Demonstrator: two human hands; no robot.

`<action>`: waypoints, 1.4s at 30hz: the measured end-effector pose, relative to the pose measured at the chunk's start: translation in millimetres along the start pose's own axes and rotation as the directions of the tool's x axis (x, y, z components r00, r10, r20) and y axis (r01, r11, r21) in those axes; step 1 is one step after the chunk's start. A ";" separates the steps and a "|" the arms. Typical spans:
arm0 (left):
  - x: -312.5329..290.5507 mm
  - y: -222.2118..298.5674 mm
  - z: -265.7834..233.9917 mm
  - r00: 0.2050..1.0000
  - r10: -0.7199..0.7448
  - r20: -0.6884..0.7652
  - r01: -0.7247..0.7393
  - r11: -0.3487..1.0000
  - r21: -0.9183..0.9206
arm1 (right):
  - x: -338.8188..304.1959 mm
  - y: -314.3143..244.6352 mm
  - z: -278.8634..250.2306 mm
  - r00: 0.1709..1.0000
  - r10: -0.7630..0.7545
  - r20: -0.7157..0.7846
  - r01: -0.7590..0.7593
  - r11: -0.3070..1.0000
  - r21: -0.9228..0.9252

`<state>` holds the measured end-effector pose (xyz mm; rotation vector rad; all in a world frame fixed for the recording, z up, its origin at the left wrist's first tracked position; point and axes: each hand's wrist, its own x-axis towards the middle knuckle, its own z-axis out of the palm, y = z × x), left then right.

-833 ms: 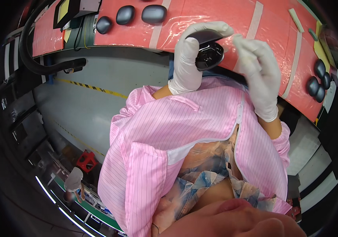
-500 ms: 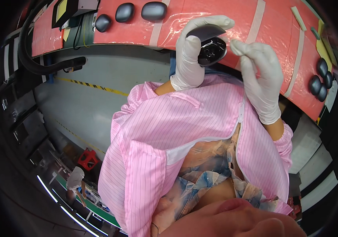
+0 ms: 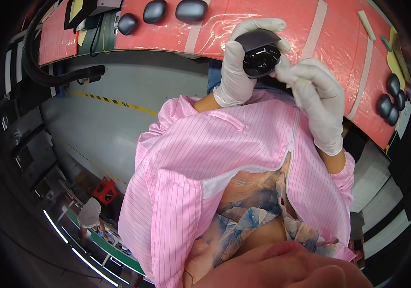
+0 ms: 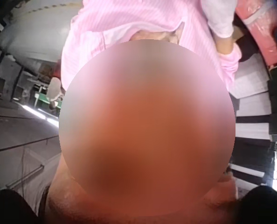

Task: The person is cleaning and inspecting earbud charging cases at a factory assembly line using a wipe.

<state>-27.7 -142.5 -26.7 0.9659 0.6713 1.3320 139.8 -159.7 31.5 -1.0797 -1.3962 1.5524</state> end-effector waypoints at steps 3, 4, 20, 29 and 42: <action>2.6 1.2 4.1 1.000 -0.023 0.020 0.024 0.999 -0.038 | -2.2 13.1 -0.4 0.988 -0.078 -0.130 0.075 0.997 -0.030; 3.4 -3.5 4.5 1.000 0.007 -0.010 -0.008 1.000 -0.029 | -3.0 12.3 1.9 0.977 -0.101 -0.188 0.091 0.994 -0.061; 6.1 -7.7 17.4 0.970 0.000 -0.243 -0.002 1.000 -0.008 | 15.5 -4.3 0.1 0.989 0.119 0.091 -0.120 0.993 0.002; 2.5 -8.2 14.6 0.913 -0.273 -0.302 0.162 0.924 -0.346 | 8.9 30.3 -3.3 0.859 -0.511 0.026 0.343 0.539 -0.769; 8.6 -23.6 22.8 0.923 -0.256 -0.289 0.175 0.945 -0.277 | 17.7 13.5 4.2 0.839 -0.536 -0.096 0.459 0.790 -0.406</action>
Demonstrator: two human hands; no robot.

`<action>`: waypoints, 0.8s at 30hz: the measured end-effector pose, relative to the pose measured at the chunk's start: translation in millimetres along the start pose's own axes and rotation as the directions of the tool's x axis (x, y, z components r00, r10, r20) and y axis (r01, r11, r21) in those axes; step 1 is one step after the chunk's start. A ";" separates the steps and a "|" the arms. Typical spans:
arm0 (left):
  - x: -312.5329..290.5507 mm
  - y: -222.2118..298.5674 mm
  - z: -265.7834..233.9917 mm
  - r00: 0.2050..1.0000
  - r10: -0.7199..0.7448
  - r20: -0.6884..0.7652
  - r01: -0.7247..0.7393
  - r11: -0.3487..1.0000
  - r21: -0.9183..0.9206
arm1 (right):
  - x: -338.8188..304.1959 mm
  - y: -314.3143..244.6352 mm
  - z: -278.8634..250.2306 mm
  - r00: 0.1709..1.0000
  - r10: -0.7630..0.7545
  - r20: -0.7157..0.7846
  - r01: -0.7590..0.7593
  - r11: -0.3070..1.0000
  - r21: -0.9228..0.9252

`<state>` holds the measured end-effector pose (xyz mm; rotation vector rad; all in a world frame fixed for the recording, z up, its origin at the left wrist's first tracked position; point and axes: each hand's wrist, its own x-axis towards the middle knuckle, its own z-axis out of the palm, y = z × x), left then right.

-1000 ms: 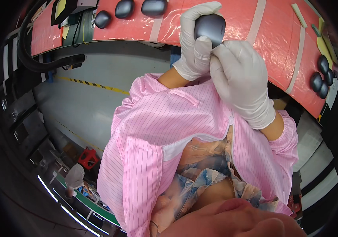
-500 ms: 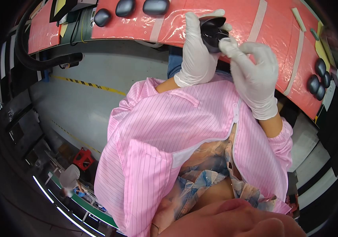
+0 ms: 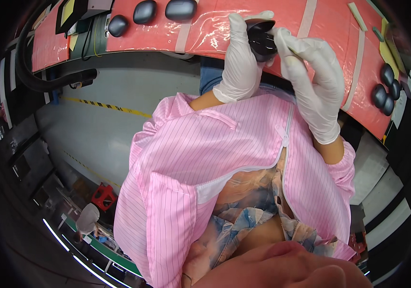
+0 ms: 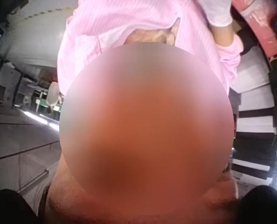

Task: The person is cleaning and inspecting earbud charging cases at a factory assembly line using a wipe.

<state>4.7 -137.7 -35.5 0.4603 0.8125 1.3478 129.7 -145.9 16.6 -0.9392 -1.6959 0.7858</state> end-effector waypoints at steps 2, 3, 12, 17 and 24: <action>-3.8 6.0 4.2 0.998 -0.062 -0.006 0.062 0.998 0.013 | 0.4 11.0 0.1 0.982 -0.173 0.081 0.186 0.963 -0.193; -4.7 9.3 4.2 0.998 -0.065 -0.004 0.065 0.998 0.011 | -2.3 12.6 -1.8 0.958 -0.219 0.183 0.271 0.900 -0.341; -2.5 2.7 4.3 0.998 -0.055 0.041 0.051 0.994 0.094 | -13.8 17.2 -5.9 0.980 -0.099 0.171 0.158 0.914 -0.374; 3.4 -2.3 -0.6 0.925 0.292 0.243 -0.364 0.866 0.344 | -3.1 -4.0 -11.6 0.625 0.626 0.467 -0.754 0.329 0.569; -5.9 14.1 4.5 0.985 -0.083 0.148 0.006 0.890 0.456 | -19.6 5.5 -26.0 0.939 -0.010 0.345 0.217 0.793 -0.569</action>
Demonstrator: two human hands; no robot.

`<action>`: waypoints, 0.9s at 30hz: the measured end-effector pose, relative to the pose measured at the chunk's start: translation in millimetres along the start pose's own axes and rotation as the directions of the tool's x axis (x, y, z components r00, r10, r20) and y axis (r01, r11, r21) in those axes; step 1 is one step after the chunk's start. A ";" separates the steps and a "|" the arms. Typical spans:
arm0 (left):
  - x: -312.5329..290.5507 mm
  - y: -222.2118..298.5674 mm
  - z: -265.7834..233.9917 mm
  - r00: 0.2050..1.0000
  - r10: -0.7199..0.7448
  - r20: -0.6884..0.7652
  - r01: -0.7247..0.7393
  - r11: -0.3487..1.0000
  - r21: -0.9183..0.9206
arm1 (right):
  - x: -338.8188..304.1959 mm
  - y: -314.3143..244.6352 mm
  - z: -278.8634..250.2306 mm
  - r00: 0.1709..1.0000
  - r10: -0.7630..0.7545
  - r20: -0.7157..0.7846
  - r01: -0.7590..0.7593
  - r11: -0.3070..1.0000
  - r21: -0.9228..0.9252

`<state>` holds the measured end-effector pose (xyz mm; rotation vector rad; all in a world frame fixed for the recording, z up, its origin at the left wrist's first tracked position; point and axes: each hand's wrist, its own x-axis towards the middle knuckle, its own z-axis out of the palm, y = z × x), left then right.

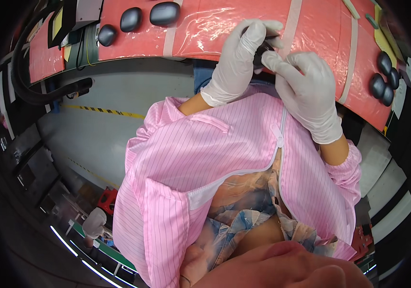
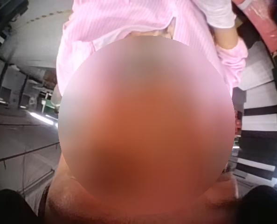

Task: The person is cleaning and inspecting earbud charging cases at a factory assembly line using a wipe.

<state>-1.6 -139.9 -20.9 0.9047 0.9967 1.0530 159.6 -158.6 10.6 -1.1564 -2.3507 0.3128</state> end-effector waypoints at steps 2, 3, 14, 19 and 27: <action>0.5 -0.1 -3.7 0.988 -0.118 0.102 0.138 0.965 -0.223 | -2.7 8.6 -10.4 1.000 0.015 -0.017 -0.012 0.993 0.120; 1.4 0.8 -6.2 0.953 -0.201 0.227 0.282 0.863 -0.420 | -5.9 14.3 -13.8 0.999 0.030 -0.033 -0.021 0.972 0.234; -5.0 3.8 2.3 0.860 -0.320 0.398 0.489 0.738 -0.465 | 35.5 22.9 -11.8 0.975 -0.215 0.057 0.222 0.946 -0.235; 7.2 1.9 -4.1 0.830 -0.443 0.339 0.558 0.649 -0.518 | 20.4 29.3 -36.9 0.971 0.033 0.239 0.036 0.960 -0.279; 13.8 -1.7 -9.8 0.789 -0.422 0.446 0.611 0.457 -0.647 | -0.7 66.4 -24.7 0.990 0.139 0.003 -0.137 0.977 -0.165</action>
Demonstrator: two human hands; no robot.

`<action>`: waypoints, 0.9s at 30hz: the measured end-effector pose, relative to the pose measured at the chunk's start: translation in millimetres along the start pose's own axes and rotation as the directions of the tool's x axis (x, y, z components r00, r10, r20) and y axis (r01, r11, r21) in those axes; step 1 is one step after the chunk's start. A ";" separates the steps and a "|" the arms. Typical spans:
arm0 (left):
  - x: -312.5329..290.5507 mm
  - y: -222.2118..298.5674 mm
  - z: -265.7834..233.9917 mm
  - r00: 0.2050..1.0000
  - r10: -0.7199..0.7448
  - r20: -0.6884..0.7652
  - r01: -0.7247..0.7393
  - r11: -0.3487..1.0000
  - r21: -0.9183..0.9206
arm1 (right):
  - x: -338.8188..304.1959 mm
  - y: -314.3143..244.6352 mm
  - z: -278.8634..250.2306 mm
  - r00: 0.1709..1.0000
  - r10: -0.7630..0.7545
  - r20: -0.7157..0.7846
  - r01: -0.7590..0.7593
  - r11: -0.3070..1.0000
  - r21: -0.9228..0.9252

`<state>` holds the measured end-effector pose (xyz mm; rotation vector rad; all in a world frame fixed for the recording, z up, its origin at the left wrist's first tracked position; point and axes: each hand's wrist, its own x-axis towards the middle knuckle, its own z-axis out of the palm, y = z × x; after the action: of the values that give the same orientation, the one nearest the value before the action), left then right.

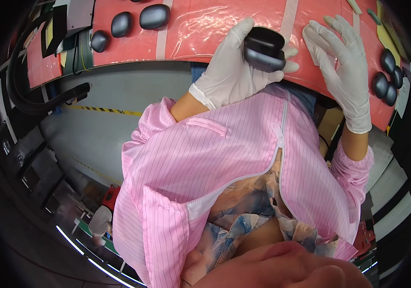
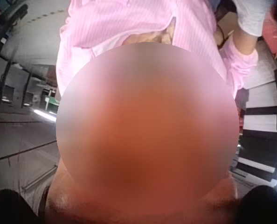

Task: The person is cleaning and inspecting earbud charging cases at a factory assembly line using a wipe.

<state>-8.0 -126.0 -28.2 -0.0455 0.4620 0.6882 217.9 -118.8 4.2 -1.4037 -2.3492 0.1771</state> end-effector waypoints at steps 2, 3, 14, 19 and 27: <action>-1.1 1.0 8.9 1.000 -0.004 -0.011 0.004 1.000 0.014 | -11.4 3.7 7.8 0.996 0.054 -0.074 -0.027 0.946 0.323; -2.0 1.0 12.2 1.000 -0.005 -0.024 0.005 1.000 0.028 | -15.3 2.0 11.0 0.996 0.056 -0.076 -0.029 0.948 0.318; -13.5 -0.4 8.9 0.917 0.026 0.398 -0.171 0.927 0.334 | -22.7 -25.0 17.0 0.976 0.098 -0.194 0.090 0.629 0.772; -17.8 -1.0 12.7 0.919 0.018 0.393 -0.182 0.904 0.386 | -28.5 -30.0 21.3 0.971 0.126 -0.204 0.085 0.613 0.785; -19.3 -6.9 8.7 0.892 0.048 0.450 -0.239 0.894 0.379 | -33.0 -32.6 25.0 0.969 0.115 -0.220 0.102 0.623 0.775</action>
<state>-13.3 -141.3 -12.9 0.5564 0.1773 0.7090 195.1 -161.1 -17.6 -0.9006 -1.6817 0.8680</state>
